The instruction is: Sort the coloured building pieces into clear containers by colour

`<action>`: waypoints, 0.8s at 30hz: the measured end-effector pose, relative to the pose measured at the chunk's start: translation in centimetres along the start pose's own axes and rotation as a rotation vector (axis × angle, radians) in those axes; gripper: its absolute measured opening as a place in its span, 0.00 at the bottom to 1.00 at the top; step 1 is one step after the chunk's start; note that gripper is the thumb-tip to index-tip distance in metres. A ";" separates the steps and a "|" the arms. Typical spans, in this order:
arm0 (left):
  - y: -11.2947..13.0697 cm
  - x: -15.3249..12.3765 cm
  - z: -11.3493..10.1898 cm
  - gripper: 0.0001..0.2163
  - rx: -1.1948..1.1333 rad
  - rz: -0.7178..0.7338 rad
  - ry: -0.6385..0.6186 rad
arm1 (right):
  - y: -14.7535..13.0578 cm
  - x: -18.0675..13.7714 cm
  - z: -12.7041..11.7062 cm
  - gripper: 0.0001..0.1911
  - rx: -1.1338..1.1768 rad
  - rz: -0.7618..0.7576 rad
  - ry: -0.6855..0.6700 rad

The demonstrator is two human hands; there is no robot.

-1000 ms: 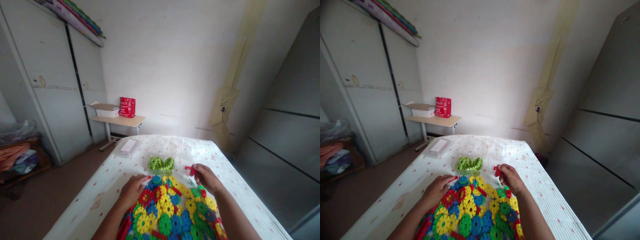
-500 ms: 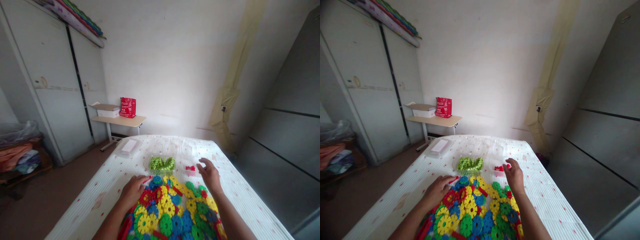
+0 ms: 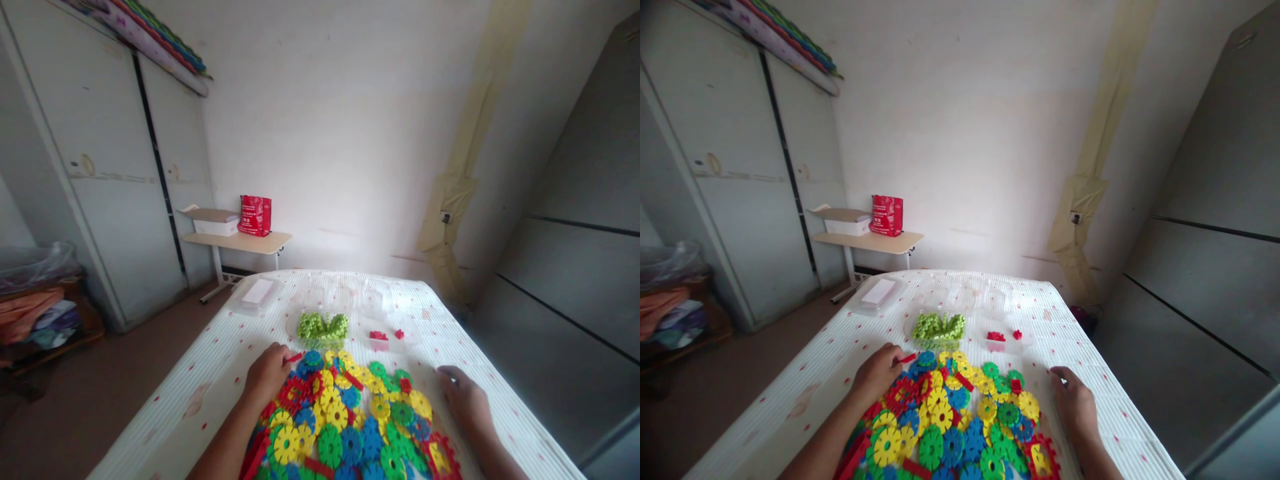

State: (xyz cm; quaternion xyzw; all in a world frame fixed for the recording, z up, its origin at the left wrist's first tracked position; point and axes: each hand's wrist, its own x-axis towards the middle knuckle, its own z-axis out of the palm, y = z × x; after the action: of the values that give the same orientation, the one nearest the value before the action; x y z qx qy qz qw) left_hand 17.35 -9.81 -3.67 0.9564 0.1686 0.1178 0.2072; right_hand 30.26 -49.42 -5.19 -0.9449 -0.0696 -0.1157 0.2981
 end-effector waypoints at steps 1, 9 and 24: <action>0.1 -0.1 -0.3 0.05 -0.001 -0.002 -0.005 | -0.2 0.0 0.0 0.19 -0.013 0.010 -0.007; 7.0 -0.6 -6.3 0.06 -0.106 0.158 0.027 | -1.0 -0.2 0.4 0.16 -0.098 -0.054 -0.008; 15.1 1.9 -2.6 0.10 -0.180 0.252 -0.014 | -2.1 -0.9 -0.3 0.18 0.097 -0.194 -0.086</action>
State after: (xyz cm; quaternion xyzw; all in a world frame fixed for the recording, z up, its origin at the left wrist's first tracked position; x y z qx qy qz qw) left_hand 22.45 -21.14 5.57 0.9483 0.0347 0.1508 0.2769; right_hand 28.92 -47.93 -3.99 -0.9223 -0.1791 -0.0997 0.3277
